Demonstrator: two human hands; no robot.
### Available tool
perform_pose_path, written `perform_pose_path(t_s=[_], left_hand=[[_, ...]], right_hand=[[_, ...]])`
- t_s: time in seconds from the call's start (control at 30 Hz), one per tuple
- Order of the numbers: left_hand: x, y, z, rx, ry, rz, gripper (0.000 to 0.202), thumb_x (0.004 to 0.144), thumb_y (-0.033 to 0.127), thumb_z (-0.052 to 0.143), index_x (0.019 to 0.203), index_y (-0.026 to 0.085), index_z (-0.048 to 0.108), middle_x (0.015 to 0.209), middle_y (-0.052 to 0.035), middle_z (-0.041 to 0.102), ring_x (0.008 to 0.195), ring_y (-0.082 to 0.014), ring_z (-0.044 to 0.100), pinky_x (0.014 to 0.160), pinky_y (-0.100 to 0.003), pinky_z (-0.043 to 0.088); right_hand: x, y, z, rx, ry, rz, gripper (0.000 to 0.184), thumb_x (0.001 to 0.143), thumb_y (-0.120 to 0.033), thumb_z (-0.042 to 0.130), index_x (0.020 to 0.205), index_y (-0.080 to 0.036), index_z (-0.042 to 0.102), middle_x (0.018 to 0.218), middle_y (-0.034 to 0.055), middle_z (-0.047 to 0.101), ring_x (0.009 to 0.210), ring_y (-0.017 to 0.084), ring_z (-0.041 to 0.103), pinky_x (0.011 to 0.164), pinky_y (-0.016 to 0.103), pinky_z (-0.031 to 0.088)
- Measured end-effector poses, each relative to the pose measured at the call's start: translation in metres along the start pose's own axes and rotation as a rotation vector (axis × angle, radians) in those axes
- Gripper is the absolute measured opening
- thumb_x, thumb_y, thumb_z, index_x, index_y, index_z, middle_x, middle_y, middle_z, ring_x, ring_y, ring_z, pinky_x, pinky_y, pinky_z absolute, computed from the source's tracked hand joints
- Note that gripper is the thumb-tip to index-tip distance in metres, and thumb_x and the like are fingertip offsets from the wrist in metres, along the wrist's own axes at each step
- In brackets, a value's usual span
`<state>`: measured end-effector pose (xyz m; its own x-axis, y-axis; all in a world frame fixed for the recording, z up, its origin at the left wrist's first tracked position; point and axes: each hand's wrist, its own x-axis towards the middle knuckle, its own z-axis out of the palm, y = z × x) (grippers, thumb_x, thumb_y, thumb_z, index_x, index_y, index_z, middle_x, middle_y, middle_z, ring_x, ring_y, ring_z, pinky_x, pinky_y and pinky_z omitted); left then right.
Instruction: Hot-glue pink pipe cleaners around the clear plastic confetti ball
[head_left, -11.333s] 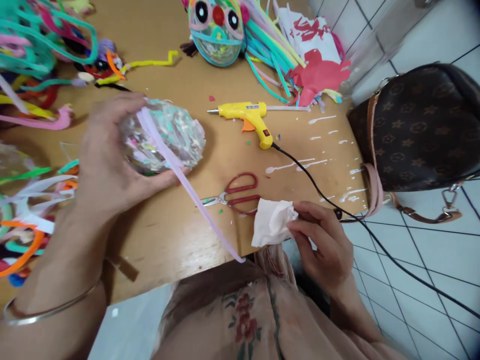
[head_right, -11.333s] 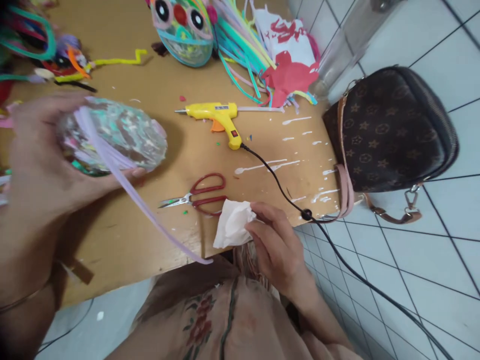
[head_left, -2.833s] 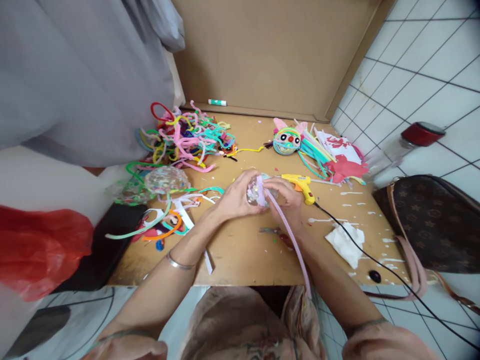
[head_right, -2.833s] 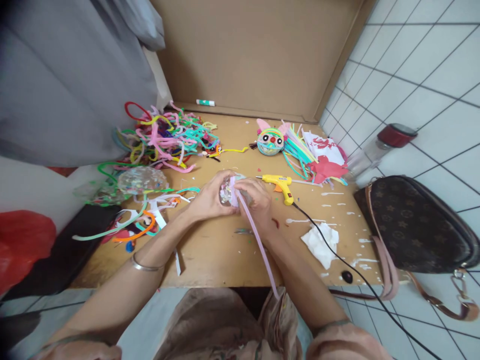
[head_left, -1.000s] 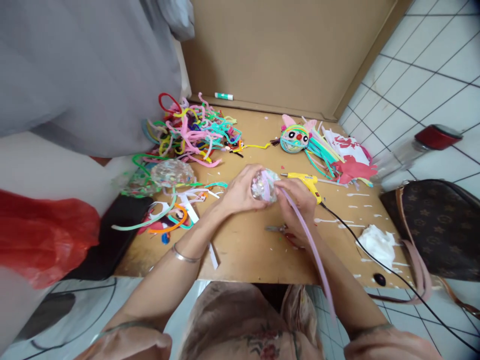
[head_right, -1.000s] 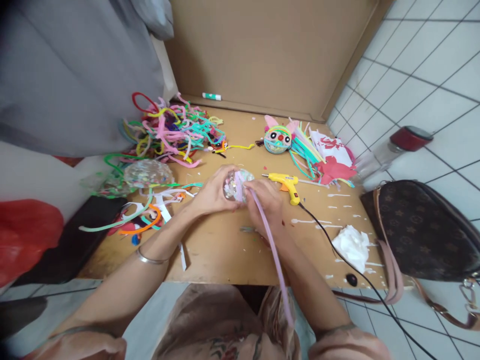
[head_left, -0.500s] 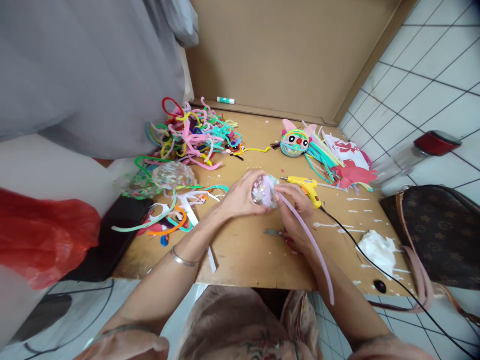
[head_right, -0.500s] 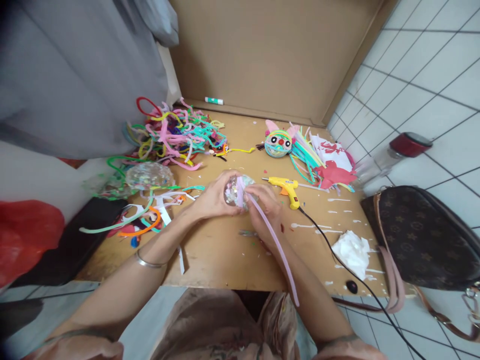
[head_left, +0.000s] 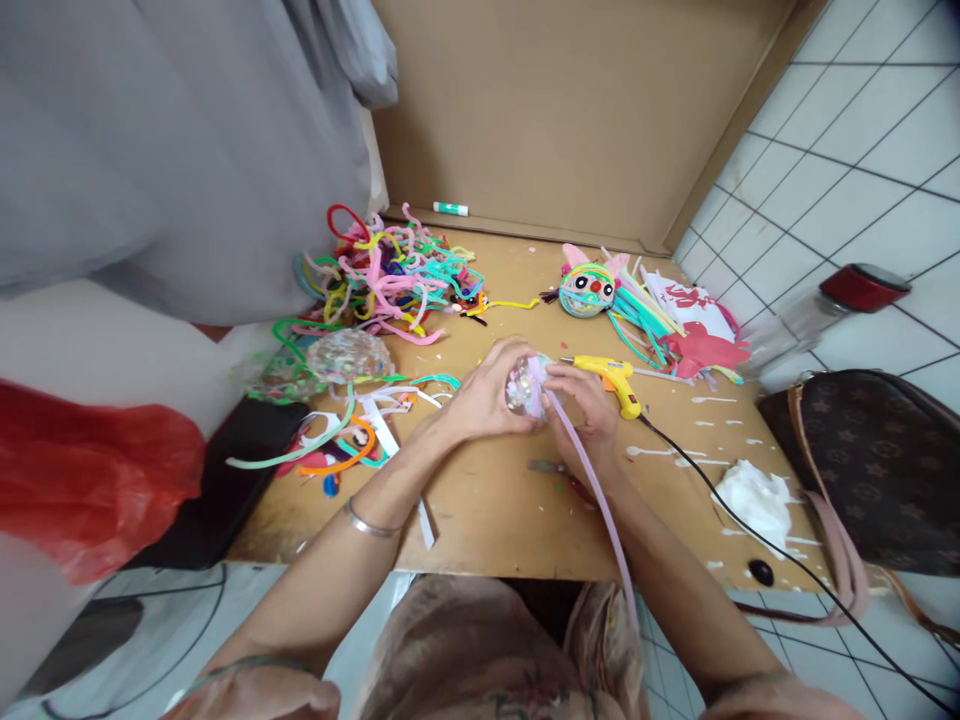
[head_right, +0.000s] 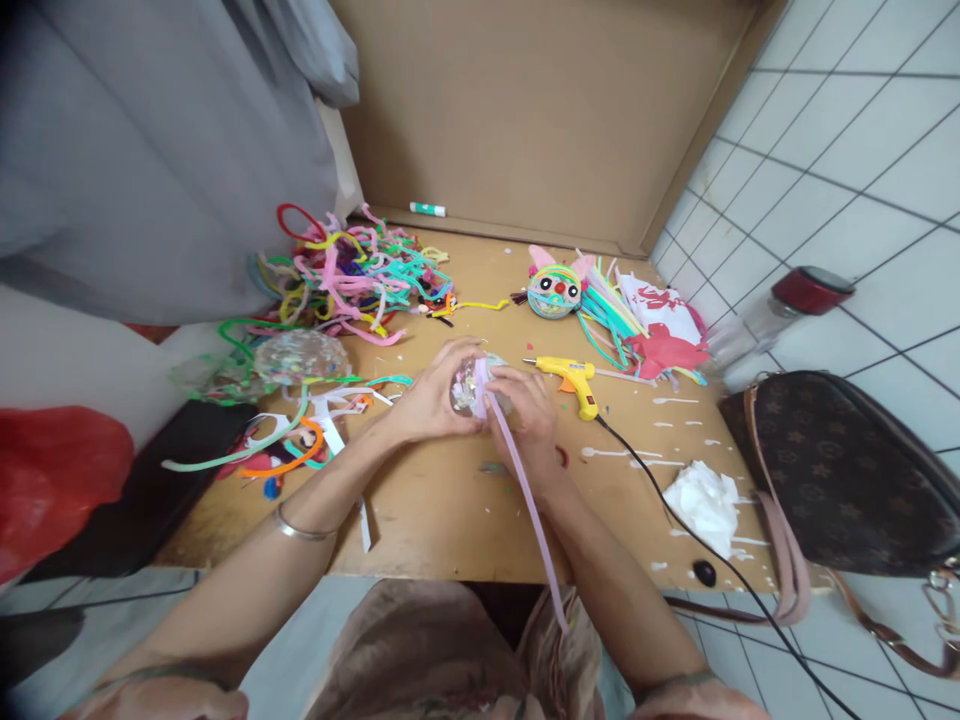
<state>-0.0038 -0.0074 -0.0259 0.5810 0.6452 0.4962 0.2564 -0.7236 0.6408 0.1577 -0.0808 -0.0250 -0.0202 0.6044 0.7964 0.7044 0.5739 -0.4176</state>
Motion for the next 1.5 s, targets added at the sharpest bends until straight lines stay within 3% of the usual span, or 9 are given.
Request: perform_pose_path(t_s=[0.33,0.57,0.87,1.5], left_hand=[[-0.001,0.003,0.001,0.0,-0.011,-0.063,0.077,0.056,0.027,0.077,0.126,0.018,0.045,0.13,-0.014,0.056,0.119,-0.0303,0.058,0.104,-0.044,0.047],[0.0,0.006,-0.001,-0.015,-0.012,-0.03,0.075,0.056,0.025,0.076,0.125,0.019,0.045,0.13,-0.0136,0.056,0.12,-0.0306,0.058,0.104,-0.045,0.046],[0.0,0.004,0.002,-0.023,-0.004,-0.033,0.077,0.055,0.025,0.078,0.125,0.019,0.046,0.131,-0.0139,0.057,0.123,-0.0304,0.057,0.106,-0.046,0.046],[0.0,0.014,-0.001,-0.045,-0.02,-0.118,0.075,0.057,0.027,0.078,0.124,0.019,0.046,0.128,-0.0131,0.06,0.116,-0.0297,0.061,0.102,-0.047,0.048]], right_hand=[[-0.001,0.0,0.0,0.028,-0.033,0.023,0.011,0.09,-0.022,0.057,0.098,-0.026,0.062,0.108,0.005,0.07,0.1,0.021,0.063,0.09,0.041,0.049],[0.006,0.002,0.004,-0.022,-0.074,0.102,0.01,0.09,-0.03,0.054,0.098,-0.026,0.058,0.124,0.0058,0.064,0.119,0.025,0.055,0.102,0.047,0.04],[0.006,0.009,0.011,-0.07,-0.011,0.039,0.006,0.09,-0.027,0.054,0.095,-0.026,0.057,0.108,0.0034,0.071,0.106,0.023,0.06,0.094,0.043,0.042],[0.018,0.004,0.007,-0.08,-0.101,0.04,0.009,0.089,-0.026,0.049,0.095,-0.025,0.057,0.098,0.0045,0.069,0.097,0.024,0.059,0.089,0.041,0.039]])
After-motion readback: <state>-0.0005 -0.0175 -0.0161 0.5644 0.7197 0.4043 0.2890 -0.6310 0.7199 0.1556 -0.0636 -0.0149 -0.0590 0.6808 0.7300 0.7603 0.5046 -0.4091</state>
